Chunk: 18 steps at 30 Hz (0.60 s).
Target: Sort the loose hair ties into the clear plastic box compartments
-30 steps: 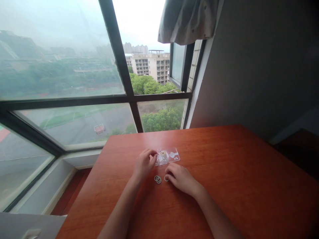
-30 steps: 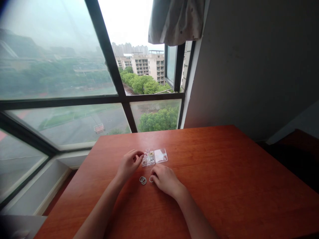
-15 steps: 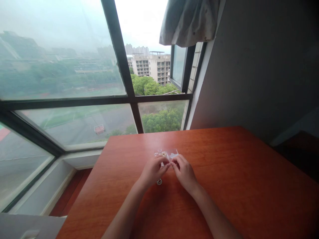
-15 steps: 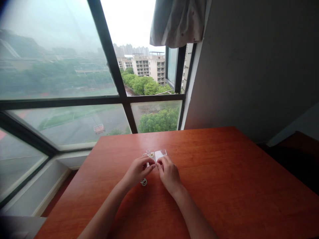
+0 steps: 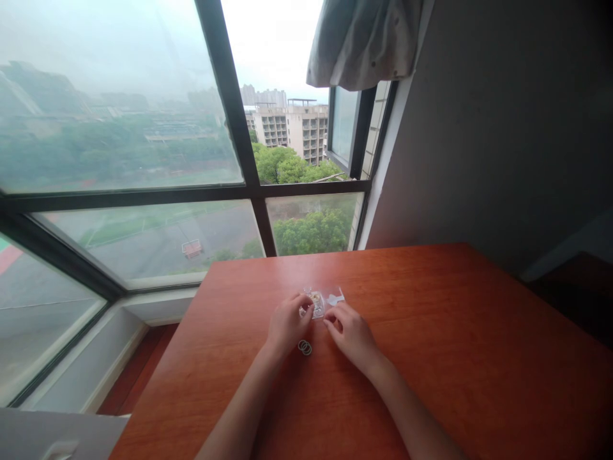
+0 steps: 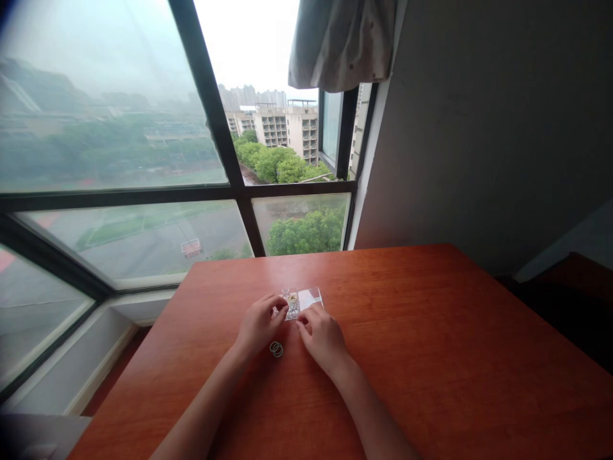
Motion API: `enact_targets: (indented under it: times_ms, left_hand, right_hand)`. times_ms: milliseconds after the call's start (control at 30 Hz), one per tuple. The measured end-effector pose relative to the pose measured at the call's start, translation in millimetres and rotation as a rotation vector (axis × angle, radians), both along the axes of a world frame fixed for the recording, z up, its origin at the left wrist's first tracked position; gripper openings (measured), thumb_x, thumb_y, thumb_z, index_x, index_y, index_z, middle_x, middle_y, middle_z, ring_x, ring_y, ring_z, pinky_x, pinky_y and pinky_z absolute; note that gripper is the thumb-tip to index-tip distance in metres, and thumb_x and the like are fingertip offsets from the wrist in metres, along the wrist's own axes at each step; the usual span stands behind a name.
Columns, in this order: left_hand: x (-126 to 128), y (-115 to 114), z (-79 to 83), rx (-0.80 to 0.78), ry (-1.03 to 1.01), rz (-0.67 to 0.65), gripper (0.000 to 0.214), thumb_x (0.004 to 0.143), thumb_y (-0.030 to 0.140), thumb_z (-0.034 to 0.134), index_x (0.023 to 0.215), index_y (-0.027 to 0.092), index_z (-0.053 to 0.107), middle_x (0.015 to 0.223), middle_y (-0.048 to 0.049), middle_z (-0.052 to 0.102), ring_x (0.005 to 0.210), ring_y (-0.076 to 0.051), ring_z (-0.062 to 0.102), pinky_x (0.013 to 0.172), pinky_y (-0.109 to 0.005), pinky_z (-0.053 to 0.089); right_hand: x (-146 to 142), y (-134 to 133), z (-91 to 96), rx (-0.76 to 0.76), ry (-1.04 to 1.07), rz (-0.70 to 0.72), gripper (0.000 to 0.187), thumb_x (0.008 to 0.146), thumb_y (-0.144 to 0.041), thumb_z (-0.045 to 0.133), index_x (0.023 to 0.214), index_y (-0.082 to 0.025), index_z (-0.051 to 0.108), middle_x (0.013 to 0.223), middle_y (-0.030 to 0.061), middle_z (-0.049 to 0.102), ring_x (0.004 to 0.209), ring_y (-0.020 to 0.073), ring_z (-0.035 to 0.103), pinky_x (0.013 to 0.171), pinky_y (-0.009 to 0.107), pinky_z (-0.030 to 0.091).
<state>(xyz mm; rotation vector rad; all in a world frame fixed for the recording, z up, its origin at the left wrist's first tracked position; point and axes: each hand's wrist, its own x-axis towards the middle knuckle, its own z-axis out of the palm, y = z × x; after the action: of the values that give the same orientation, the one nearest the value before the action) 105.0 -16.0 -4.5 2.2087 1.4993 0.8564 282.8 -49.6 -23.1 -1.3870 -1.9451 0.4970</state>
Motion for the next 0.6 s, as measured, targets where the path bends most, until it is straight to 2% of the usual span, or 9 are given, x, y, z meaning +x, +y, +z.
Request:
enact_targets:
  times_ms: [200,433,600]
  left_hand:
    - [-10.6,3.6,3.2,0.011,0.013,0.056,0.014,0.084,0.024,0.052,0.083,0.021,0.066,0.082,-0.002,0.065,0.068,-0.014,0.057,0.063,-0.025,0.04]
    - [-21.0,7.1,9.9,0.044,0.001,0.083,0.015,0.085,0.024,0.051,0.082,0.02,0.066,0.083,-0.0028,0.066,0.071,-0.015,0.058,0.063,-0.025,0.041]
    - [-22.9,7.5,9.2,0.06,0.001,0.077,0.016,0.086,0.026,0.052,0.081,0.02,0.065,0.081,-0.0019,0.065,0.07,-0.014,0.057,0.063,-0.025,0.041]
  right_hand:
    - [-7.2,-5.3,-1.3,-0.043,-0.053,0.078,0.009,0.085,-0.015,0.058,0.082,-0.022,0.063,0.087,0.0017,0.064,0.081,0.0169,0.06,0.074,0.026,0.044]
    - [-19.5,-12.0,-2.8,-0.038,-0.048,0.127,0.006,0.088,-0.022,0.06,0.083,-0.023,0.064,0.084,0.0003,0.064,0.076,0.0153,0.06,0.071,0.025,0.043]
    - [-23.5,-15.4,-3.3,-0.07,-0.083,0.159,0.005,0.083,-0.027,0.067,0.084,-0.024,0.064,0.086,-0.001,0.064,0.074,0.0152,0.06,0.067,0.025,0.041]
